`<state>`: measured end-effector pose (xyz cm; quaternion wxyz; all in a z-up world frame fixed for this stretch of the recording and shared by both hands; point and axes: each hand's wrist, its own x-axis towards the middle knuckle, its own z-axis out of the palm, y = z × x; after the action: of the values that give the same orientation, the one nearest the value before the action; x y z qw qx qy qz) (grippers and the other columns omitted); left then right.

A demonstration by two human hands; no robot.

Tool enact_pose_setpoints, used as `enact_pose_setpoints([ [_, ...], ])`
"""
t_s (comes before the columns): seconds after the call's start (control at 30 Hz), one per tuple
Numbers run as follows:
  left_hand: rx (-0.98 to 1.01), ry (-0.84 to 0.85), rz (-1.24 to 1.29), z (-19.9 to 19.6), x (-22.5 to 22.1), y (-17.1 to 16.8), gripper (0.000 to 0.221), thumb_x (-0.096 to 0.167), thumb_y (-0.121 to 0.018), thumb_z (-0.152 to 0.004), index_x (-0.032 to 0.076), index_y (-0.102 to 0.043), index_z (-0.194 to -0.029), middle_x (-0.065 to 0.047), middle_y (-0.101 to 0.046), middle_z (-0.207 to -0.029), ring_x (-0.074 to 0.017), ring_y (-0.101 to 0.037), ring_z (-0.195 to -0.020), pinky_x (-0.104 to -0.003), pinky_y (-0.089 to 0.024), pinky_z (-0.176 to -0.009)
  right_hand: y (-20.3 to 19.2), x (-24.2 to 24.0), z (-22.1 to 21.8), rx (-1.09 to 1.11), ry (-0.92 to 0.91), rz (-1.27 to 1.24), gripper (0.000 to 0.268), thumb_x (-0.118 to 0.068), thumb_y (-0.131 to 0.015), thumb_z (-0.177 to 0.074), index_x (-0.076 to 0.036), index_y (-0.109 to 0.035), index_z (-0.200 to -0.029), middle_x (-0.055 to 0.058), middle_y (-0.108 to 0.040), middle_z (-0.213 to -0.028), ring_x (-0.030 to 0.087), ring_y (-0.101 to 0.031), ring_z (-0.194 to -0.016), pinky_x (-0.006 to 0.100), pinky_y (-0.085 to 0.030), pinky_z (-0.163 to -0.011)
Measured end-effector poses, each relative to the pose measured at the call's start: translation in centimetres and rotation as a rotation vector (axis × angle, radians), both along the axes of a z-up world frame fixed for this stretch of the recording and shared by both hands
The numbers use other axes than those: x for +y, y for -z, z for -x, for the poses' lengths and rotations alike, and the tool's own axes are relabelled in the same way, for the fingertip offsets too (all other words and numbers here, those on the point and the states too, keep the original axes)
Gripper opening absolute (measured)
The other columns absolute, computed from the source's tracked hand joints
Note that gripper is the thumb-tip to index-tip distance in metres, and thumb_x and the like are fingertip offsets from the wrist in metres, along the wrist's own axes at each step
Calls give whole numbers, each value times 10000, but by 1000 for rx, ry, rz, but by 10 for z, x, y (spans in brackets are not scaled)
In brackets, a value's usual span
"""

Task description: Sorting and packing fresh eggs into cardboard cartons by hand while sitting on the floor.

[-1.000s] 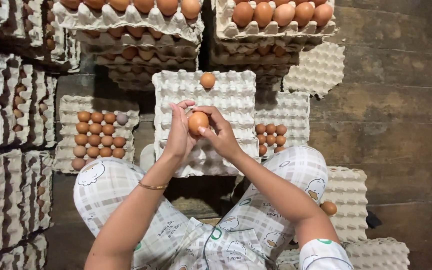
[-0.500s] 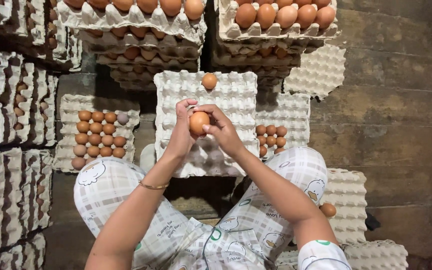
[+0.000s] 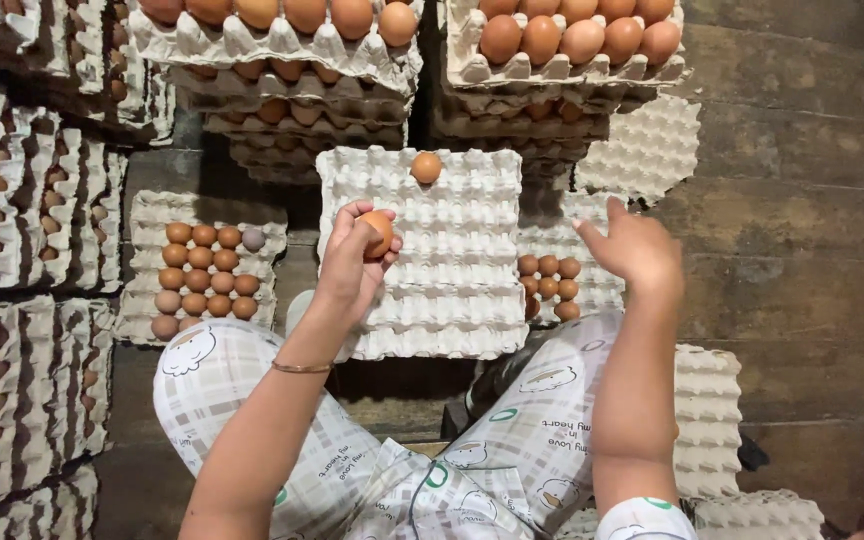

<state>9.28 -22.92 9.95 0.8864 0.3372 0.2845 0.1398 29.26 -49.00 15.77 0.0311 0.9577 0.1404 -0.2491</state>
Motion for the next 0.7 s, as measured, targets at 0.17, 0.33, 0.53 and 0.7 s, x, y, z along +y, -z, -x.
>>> enact_pose_setpoints([
  [0.17, 71, 25, -1, -2, -6, -17, 147, 192, -449, -960, 157, -419, -1099, -108, -566, -1024, -186, -533, -645, -222, -419, -517, 6, 1, 6, 129, 1, -104, 689, -536, -478, -883, -57, -542, -1374, 171, -748, -917, 397, -683, -925, 528, -489, -901],
  [0.33, 105, 40, 29, -5, -12, -9, 206, 290, -322, -1039, 136, -452, -1082, -124, -595, -1000, -205, -545, -609, -221, -416, -488, 13, 29, 29, 156, -253, -333, 589, -400, -463, -956, -82, -471, -1451, 195, -651, -1252, 464, -565, -1180, 607, -416, -984],
  [0.53, 66, 111, -61, -7, -17, 0, 344, 87, -638, -883, 82, -484, -1191, -89, -602, -1080, -178, -658, -809, -231, -584, -714, 8, 81, 78, 313, -404, -364, 513, -403, -433, -975, -153, -472, -1421, 32, -678, -1243, 348, -594, -1169, 710, -431, -878],
  [0.7, 97, 63, 34, -3, -11, -8, 348, 401, -426, -1033, 96, -543, -912, -86, -587, -922, -190, -610, -711, -201, -516, -511, 59, 98, 103, -34, -833, -423, 475, -374, -587, -903, -124, -587, -1306, 139, -585, -1295, 351, -543, -1172, 473, -467, -950],
])
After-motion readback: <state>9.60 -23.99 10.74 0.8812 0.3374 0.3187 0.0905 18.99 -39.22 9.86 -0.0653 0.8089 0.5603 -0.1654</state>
